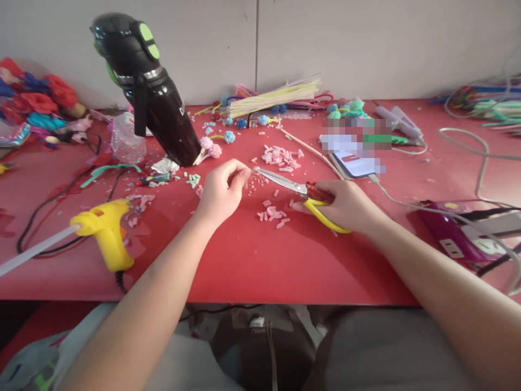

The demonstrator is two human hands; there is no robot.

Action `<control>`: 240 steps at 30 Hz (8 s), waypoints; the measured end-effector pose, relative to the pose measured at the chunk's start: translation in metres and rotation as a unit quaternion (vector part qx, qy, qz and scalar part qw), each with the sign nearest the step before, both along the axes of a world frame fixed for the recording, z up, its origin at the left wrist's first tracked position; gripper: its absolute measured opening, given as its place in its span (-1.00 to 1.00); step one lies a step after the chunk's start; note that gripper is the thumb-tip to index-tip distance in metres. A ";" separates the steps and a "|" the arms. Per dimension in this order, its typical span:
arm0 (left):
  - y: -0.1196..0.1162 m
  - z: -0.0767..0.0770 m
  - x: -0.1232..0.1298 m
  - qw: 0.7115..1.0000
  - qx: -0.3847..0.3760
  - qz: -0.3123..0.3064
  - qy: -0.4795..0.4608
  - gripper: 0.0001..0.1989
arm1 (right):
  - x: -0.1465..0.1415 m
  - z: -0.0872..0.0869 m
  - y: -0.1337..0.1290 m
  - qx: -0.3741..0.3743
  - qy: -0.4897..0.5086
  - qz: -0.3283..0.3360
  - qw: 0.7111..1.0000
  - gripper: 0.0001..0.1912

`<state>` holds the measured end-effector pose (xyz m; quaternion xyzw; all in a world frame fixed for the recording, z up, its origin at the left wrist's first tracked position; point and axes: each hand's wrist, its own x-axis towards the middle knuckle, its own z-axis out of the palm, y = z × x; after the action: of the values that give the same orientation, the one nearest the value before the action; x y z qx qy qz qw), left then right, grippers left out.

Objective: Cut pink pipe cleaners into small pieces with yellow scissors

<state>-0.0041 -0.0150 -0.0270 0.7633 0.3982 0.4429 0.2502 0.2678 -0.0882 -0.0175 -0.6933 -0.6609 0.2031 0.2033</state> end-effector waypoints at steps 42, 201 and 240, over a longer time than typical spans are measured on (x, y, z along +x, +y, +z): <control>0.001 -0.001 -0.001 1.000 0.007 0.009 -0.019 -0.62 | 0.004 -0.008 0.004 0.010 -0.015 0.000 1.000 -0.12; 0.002 0.007 -0.020 0.977 0.154 -0.125 0.076 -0.48 | 0.008 -0.004 0.002 -0.019 -0.038 0.055 0.998 -0.13; 0.006 0.007 -0.017 0.975 0.173 -0.108 0.091 -0.58 | 0.010 0.001 -0.006 0.075 -0.198 0.080 0.974 -0.59</control>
<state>-0.0215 -0.0092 -0.0203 0.8708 0.2519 0.4036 0.1237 0.2773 -0.0941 -0.0168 -0.6475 -0.7545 0.0276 0.1033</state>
